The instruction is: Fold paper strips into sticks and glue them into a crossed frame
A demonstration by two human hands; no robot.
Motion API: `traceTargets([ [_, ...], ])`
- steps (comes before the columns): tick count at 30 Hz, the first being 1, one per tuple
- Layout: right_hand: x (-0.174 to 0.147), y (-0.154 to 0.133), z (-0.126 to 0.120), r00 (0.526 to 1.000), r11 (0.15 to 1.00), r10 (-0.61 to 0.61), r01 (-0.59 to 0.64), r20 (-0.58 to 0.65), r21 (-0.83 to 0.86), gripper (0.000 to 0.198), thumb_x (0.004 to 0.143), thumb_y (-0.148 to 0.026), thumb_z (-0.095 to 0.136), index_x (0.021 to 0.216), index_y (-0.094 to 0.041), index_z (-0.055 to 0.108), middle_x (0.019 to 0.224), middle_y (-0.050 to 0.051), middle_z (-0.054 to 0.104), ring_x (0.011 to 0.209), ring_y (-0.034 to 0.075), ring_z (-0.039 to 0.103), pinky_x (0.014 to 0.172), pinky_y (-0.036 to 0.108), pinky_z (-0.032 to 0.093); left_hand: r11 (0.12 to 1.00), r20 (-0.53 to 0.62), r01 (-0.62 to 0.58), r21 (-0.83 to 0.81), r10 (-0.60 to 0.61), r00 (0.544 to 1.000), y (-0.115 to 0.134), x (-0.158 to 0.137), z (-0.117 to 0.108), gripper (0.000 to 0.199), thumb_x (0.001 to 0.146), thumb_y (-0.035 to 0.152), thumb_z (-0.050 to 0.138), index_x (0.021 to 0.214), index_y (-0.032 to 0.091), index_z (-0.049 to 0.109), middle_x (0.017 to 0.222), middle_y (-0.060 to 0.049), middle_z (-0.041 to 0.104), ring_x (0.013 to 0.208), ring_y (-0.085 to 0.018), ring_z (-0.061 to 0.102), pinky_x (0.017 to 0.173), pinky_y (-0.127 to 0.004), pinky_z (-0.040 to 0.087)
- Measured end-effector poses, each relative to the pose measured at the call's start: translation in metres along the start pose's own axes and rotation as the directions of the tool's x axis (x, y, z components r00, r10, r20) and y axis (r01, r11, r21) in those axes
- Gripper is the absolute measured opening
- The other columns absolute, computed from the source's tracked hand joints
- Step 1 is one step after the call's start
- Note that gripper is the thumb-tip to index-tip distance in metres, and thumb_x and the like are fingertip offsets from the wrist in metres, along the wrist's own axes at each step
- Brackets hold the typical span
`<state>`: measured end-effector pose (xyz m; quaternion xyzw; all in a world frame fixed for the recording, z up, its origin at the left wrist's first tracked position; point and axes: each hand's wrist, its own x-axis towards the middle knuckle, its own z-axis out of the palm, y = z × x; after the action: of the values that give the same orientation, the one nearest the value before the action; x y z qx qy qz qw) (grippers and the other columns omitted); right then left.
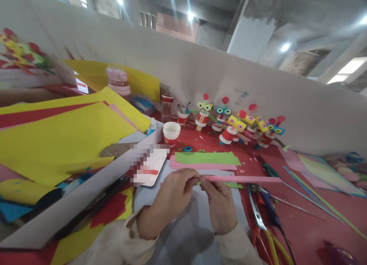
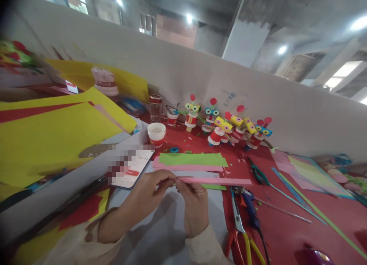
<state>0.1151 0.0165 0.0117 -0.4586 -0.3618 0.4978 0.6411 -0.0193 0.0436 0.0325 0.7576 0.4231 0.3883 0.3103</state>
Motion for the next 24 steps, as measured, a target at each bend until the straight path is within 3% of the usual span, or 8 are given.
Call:
traceTargets([
  [9, 0.0, -0.001, -0.006, 0.996, 0.997, 0.014, -0.007, -0.085, 0.078, 0.007, 0.067, -0.03, 0.076, 0.069, -0.024, 0.074, 0.065, -0.001, 0.067, 0.067, 0.014, 0.057, 0.071, 0.03, 0.046, 0.996, 0.051, -0.011, 0.085, 0.007, 0.999, 0.002, 0.005, -0.01, 0.026, 0.078, 0.007, 0.042, 0.073, 0.021, 0.063, 0.071, 0.002, 0.067, 0.069, -0.013, 0.06, 0.065, -0.022, 0.042],
  [17, 0.004, -0.013, -0.013, 0.986, 0.974, -0.004, 0.042, -0.168, 0.224, 0.011, 0.063, -0.028, 0.08, 0.071, -0.022, 0.075, 0.067, -0.003, 0.068, 0.07, 0.009, 0.059, 0.075, 0.023, 0.049, 0.991, 0.003, -0.018, 0.132, 0.018, 1.0, 0.0, 0.008, -0.014, 0.023, 0.078, 0.008, 0.045, 0.073, 0.02, 0.063, 0.073, 0.002, 0.068, 0.07, -0.014, 0.06, 0.067, -0.025, 0.041],
  [24, 0.004, -0.014, -0.013, 0.987, 0.977, -0.004, 0.039, -0.161, 0.212, 0.012, 0.061, -0.029, 0.081, 0.068, -0.021, 0.075, 0.066, -0.002, 0.068, 0.067, 0.008, 0.058, 0.069, 0.021, 0.049, 0.994, 0.026, -0.016, 0.107, 0.014, 1.0, -0.004, 0.009, -0.016, 0.021, 0.079, 0.01, 0.046, 0.073, 0.021, 0.064, 0.076, 0.001, 0.068, 0.071, -0.014, 0.059, 0.066, -0.024, 0.04],
])
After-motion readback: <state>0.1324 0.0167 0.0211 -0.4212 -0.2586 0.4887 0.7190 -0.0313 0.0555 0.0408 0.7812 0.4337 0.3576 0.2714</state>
